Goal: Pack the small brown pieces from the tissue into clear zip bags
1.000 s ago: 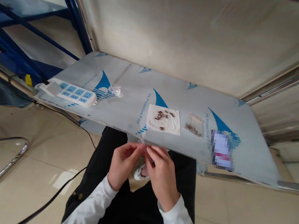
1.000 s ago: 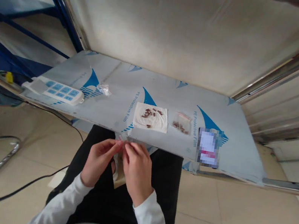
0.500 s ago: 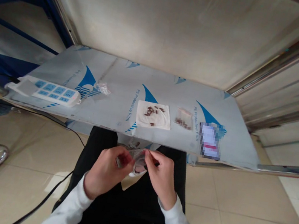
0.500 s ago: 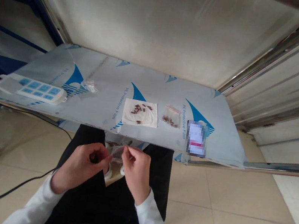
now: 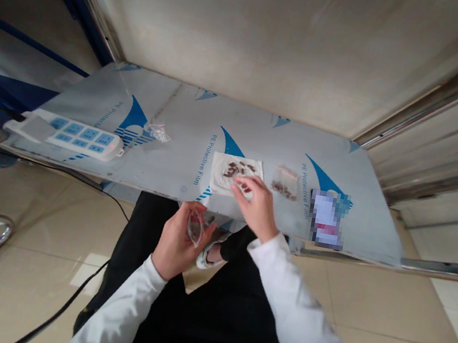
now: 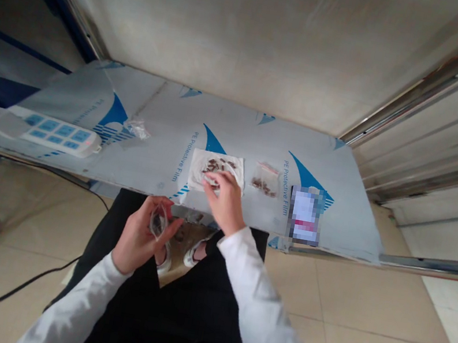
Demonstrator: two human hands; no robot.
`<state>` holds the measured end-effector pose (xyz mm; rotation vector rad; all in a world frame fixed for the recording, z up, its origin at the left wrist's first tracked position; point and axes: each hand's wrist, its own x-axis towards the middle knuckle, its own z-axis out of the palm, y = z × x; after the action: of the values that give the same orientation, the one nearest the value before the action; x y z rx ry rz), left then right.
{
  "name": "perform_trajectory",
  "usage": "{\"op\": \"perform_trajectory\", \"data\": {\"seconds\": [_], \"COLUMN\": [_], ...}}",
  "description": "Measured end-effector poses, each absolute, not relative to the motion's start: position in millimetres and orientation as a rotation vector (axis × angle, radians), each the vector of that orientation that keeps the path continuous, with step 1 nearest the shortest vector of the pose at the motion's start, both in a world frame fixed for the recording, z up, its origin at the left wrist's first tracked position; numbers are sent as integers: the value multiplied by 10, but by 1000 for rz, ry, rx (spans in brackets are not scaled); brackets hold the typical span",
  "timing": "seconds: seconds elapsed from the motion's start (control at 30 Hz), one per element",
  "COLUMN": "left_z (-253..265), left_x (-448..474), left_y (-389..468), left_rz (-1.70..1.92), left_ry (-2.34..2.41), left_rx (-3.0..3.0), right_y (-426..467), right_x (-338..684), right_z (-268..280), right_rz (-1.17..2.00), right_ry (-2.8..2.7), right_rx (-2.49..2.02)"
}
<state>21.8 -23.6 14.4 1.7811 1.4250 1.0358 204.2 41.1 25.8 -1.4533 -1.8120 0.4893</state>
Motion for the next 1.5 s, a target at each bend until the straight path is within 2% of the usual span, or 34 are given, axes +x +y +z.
{"op": "perform_trajectory", "data": {"seconds": [0.13, 0.27, 0.7, 1.17, 1.5], "left_z": [131, 95, 64, 123, 100], "left_x": [199, 140, -2, 0, 31], "left_y": [-272, -295, -82, 142, 263], "left_rz": [1002, 990, 964, 969, 1049], "left_ry": [1431, 1459, 1499, 1460, 1463], "left_rx": [1786, 1799, 1839, 1898, 1940], "right_y": [1273, 1632, 1793, 1890, 1764], "right_x": [2308, 2325, 2294, 2308, 2298], "right_z": [-79, -154, -77, -4, -84], "right_rz": [417, 466, 470, 611, 438], "right_ry": [-2241, -2452, -2615, -2620, -2603], "right_rx": [-1521, -1438, -1529, -1546, -1582]}}
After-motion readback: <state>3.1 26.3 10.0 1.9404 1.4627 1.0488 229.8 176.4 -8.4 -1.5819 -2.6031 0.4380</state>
